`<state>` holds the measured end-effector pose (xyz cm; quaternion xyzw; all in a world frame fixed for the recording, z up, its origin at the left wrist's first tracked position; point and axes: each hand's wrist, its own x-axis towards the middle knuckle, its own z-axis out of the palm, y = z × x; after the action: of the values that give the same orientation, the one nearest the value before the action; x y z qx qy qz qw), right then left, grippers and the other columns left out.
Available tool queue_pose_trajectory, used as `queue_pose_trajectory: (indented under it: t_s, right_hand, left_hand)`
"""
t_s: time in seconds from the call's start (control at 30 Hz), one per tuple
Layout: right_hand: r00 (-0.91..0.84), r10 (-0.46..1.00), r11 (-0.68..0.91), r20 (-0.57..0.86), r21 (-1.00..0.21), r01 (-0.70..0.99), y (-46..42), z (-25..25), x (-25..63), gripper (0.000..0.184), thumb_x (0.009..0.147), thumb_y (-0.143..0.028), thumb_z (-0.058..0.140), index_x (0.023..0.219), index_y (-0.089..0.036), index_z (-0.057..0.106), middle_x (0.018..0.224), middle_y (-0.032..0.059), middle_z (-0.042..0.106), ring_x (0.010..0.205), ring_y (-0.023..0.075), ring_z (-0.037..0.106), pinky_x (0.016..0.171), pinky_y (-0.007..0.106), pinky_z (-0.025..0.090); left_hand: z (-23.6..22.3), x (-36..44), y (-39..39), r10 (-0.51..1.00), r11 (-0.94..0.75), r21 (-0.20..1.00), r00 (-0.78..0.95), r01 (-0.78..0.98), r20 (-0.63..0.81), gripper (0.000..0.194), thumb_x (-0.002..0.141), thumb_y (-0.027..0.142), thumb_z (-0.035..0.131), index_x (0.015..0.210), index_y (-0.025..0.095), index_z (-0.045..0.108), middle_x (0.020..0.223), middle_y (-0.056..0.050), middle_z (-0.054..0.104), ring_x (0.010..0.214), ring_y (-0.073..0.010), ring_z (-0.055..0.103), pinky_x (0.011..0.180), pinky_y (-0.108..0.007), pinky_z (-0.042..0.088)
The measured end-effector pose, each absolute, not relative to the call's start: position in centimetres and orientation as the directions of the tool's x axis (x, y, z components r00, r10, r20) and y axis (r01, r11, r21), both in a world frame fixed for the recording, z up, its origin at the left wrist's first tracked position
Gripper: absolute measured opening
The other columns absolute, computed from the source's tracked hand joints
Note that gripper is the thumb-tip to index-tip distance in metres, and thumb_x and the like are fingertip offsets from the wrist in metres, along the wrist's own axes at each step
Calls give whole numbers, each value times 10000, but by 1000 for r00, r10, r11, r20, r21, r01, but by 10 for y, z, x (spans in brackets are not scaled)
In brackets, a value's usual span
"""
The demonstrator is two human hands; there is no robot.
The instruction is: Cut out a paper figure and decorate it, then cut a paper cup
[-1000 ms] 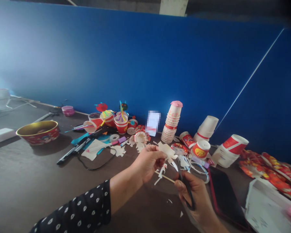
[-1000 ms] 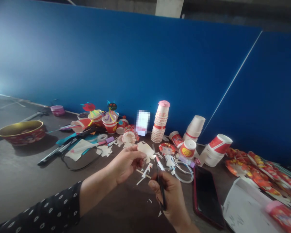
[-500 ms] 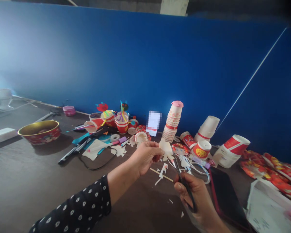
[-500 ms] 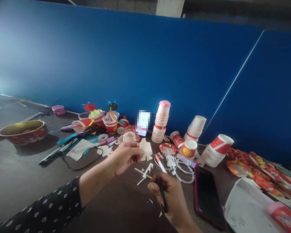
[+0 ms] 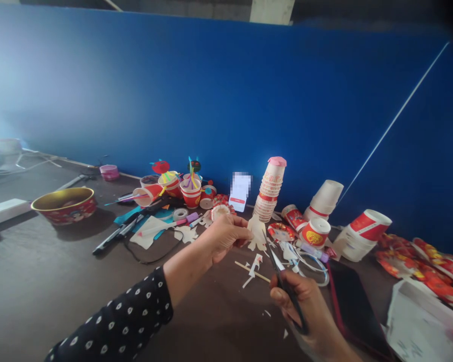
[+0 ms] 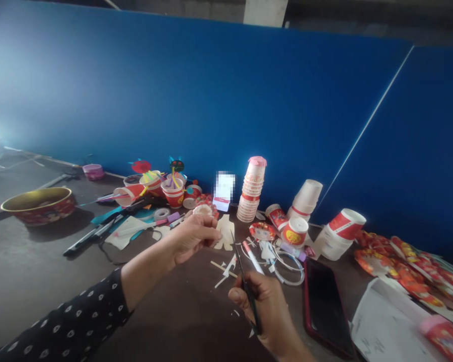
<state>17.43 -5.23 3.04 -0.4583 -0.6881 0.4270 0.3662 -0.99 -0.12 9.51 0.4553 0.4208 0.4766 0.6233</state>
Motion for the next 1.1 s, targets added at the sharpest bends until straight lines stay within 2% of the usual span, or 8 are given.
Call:
queue_pose_trajectory:
  t_s: [0.23,0.47,0.77,1.1]
  right_hand:
    - [-343,935,199,89,-933,300,-52,29,173,395,697,-563,573,657,-174,525,477,-74,330,393,65,270,346,183,221]
    - [-343,934,217,100,-921,324,-53,30,173,417,695,-588,564,649,-176,519,473,-77,311,393,62,247,343,186,200]
    - [-366,926,217,89,-920,327,-53,33,173,448,685,-622,560,646,-177,515,456,-79,301,392,62,248,354,192,207]
    - [-367,927,192,79,-940,283,-55,29,173,439,670,-615,590,650,-183,516,443,-86,298,363,59,260,336,189,202]
  left_hand:
    - [97,-14,1,974,136,974,203,-182,-98,148,552,6,577,466,121,543,392,31,490,368,-39,392,409,-179,271]
    - [100,-15,0,976,123,979,201,-161,-89,169,530,-5,583,428,119,527,378,40,478,368,-35,398,413,-174,285]
    - [99,-16,1,977,115,984,192,-132,-89,119,525,11,597,472,115,577,401,40,502,375,-32,400,414,-170,295]
    - [101,-16,0,980,103,989,179,-107,-83,136,531,-5,586,478,119,576,392,46,493,375,-33,397,405,-163,284]
